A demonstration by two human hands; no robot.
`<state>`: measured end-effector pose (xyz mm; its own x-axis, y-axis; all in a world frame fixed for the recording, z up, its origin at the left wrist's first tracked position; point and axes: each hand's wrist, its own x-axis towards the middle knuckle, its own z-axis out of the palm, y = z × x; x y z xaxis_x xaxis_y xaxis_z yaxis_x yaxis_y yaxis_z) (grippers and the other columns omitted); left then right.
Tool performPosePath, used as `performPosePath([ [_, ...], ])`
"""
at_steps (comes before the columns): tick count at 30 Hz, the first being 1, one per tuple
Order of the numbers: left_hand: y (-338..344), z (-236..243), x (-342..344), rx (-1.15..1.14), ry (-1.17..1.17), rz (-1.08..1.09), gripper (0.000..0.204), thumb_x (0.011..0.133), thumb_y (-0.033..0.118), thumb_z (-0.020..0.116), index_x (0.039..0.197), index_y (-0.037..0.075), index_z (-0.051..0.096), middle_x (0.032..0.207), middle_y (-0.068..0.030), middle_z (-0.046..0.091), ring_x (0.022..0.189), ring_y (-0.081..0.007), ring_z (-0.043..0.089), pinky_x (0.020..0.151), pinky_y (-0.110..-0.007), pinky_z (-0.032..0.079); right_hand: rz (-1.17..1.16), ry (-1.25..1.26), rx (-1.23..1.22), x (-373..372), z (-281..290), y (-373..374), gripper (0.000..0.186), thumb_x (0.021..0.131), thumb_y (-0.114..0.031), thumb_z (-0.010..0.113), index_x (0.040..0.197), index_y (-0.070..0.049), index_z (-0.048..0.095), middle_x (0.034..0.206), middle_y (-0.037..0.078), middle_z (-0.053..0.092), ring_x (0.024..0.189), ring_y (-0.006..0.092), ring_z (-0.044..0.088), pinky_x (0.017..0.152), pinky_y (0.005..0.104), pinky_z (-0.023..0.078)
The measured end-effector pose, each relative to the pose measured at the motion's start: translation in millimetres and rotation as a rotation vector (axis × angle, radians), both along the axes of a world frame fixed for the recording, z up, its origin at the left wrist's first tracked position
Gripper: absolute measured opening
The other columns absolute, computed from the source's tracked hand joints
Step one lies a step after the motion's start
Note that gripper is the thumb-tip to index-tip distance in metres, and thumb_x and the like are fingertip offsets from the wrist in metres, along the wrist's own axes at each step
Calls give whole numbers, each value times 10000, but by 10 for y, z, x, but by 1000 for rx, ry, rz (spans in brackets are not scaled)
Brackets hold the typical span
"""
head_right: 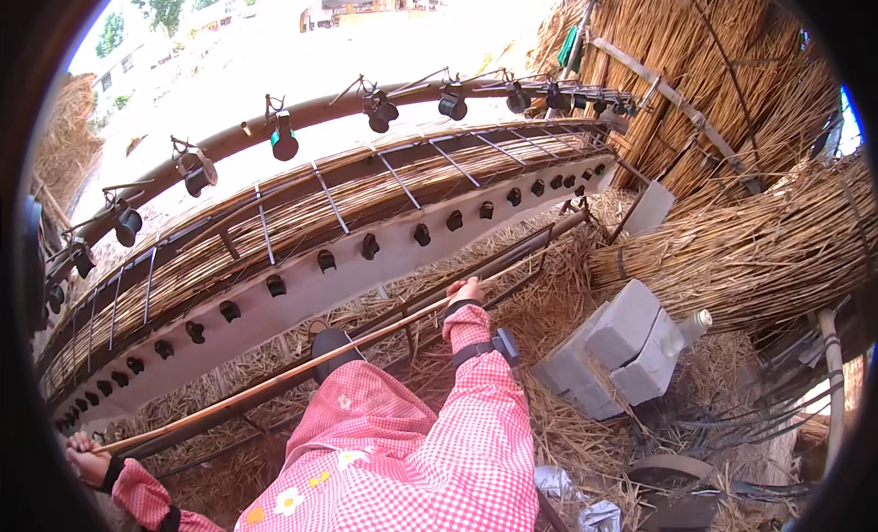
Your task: Feeding straw bundles into a weaving machine and managing the twine spools.
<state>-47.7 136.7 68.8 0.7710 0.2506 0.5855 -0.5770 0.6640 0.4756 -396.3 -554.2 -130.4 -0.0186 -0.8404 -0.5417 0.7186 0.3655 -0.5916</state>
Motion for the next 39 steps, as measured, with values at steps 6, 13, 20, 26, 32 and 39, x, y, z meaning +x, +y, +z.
performPosePath([
  [6,-2679,-705,-1112,229,509,-567,209,868,272,410,941,85,467,883,-43,558,866,-158,542,746,-281,461,13,35,-228,742,725,457,149,845,-216,383,776,-90,343,535,23,390,395,154,414,355,303,398],
  [13,-2788,-806,-1304,454,464,-710,244,844,352,430,938,130,464,944,-34,552,848,-139,555,738,-261,452,95,3,-181,930,521,492,157,835,-220,356,779,-75,334,512,24,364,371,137,387,337,279,360],
  [20,-1879,-887,-1114,503,541,-535,283,836,374,444,955,119,473,937,-19,549,802,-93,544,657,-200,452,119,34,-134,945,327,97,119,813,-169,376,725,-108,326,514,4,309,363,122,338,330,282,285],
  [26,-2002,-737,-1467,561,580,-549,380,839,439,391,928,82,486,905,-47,552,693,-119,539,586,-235,450,161,98,-225,893,160,-564,173,805,-203,387,700,-93,303,460,23,312,333,151,355,319,325,322],
  [32,-2546,-613,-1737,794,206,-815,420,807,398,475,891,-11,521,862,-175,548,670,-214,552,574,-286,459,105,306,11,93,-117,-1459,135,779,-236,439,712,-121,419,459,19,326,317,173,329,305,328,281],
  [39,-2813,-544,-1716,913,147,-797,412,793,375,515,845,-33,543,810,-163,565,684,-217,566,618,-301,472,-99,385,-4,-540,225,-1212,131,766,-196,452,716,-78,421,437,39,358,305,179,381,295,327,310],
])
